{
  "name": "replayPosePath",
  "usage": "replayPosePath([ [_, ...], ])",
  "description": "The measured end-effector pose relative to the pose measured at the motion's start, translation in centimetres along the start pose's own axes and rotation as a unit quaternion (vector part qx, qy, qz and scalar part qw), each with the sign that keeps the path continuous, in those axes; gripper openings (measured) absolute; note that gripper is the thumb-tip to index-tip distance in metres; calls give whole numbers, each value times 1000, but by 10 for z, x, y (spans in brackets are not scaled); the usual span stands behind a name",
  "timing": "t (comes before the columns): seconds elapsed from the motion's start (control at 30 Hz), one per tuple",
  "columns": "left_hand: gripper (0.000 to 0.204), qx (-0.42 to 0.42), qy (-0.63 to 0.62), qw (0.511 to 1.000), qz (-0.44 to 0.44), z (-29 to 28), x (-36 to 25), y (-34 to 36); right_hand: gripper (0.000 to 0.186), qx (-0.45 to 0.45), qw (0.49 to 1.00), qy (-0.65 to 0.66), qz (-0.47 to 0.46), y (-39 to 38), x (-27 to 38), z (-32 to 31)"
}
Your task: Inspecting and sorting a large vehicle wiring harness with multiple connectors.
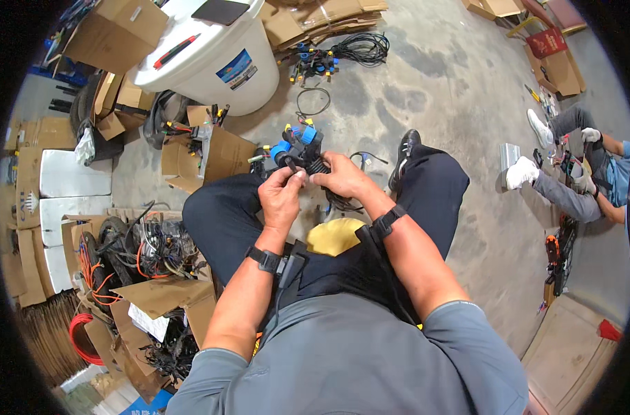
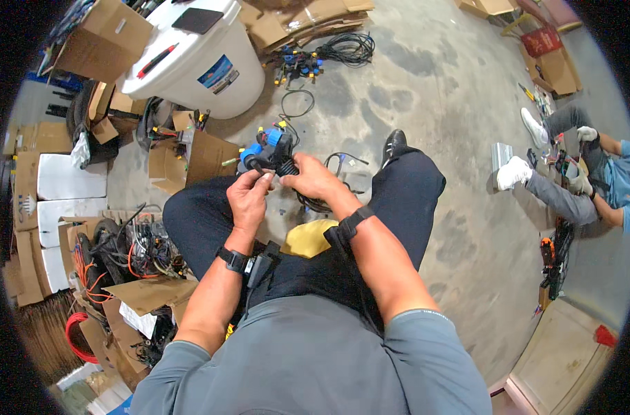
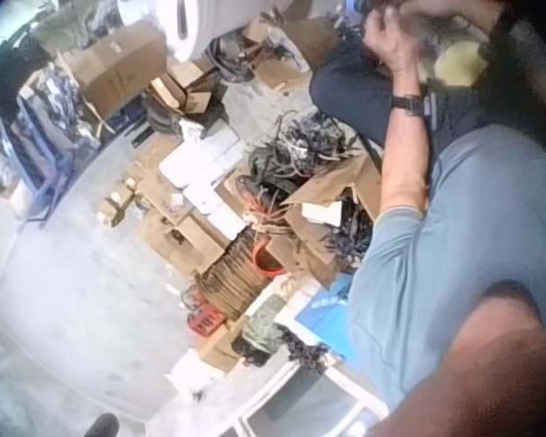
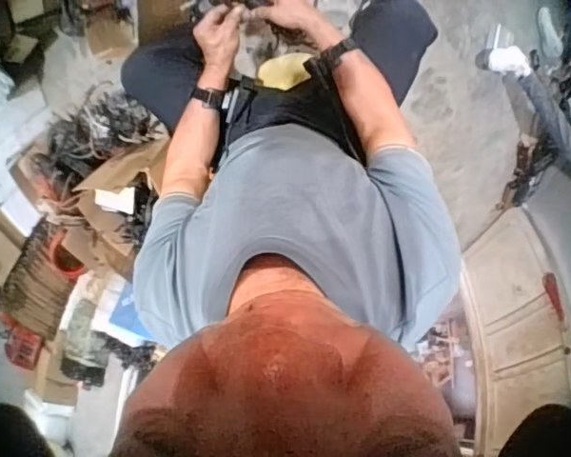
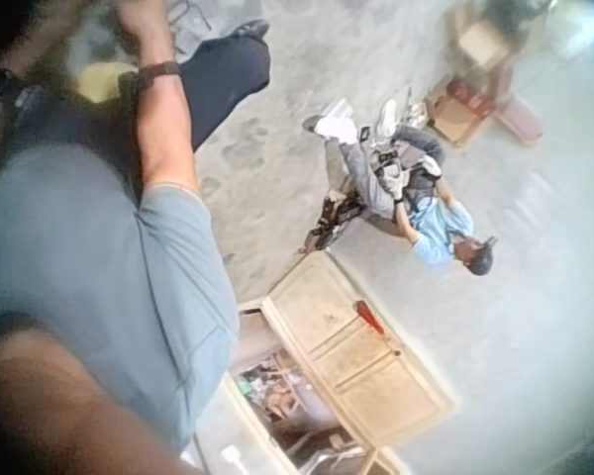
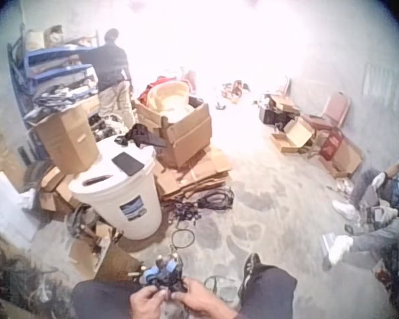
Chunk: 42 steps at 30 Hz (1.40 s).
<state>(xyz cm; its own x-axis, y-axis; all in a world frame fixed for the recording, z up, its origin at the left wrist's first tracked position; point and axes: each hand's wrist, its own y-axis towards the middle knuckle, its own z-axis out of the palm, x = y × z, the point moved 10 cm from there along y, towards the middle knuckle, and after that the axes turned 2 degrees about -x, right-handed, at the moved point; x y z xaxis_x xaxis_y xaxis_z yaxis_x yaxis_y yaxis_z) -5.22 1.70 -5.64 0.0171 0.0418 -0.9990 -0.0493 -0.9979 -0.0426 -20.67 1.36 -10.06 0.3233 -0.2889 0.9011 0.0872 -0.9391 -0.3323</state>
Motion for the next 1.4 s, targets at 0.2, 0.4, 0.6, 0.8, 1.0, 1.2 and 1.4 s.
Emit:
replayPosePath([
  [0.2, 11, 12, 238, 966, 99, -4, -27, -1, 44, 25, 995, -71, -67, 11, 0, 22],
  [0.4, 9, 46, 322, 918, 227, 39, -30, -16, 47, 40, 988, -149, 4, -6, -25, 18],
  [0.6, 11, 74, 419, 884, 195, 28, -21, -11, 41, 47, 974, -214, -54, -14, 2, 33],
  [0.8, 13, 70, 453, 881, 115, 24, -11, 10, 47, 15, 966, -235, -107, -19, 36, 33],
  [1.0, 12, 69, 465, 877, 99, 35, -7, 14, 37, 0, 950, -289, -121, -11, 23, 31],
  [1.2, 11, 54, 456, 881, 117, 51, -14, 17, 45, 4, 942, -323, -94, 7, -9, 23],
  [1.4, 11, 39, 456, 883, 109, 48, -14, 19, 40, -13, 950, -299, -89, 6, 2, 18],
])
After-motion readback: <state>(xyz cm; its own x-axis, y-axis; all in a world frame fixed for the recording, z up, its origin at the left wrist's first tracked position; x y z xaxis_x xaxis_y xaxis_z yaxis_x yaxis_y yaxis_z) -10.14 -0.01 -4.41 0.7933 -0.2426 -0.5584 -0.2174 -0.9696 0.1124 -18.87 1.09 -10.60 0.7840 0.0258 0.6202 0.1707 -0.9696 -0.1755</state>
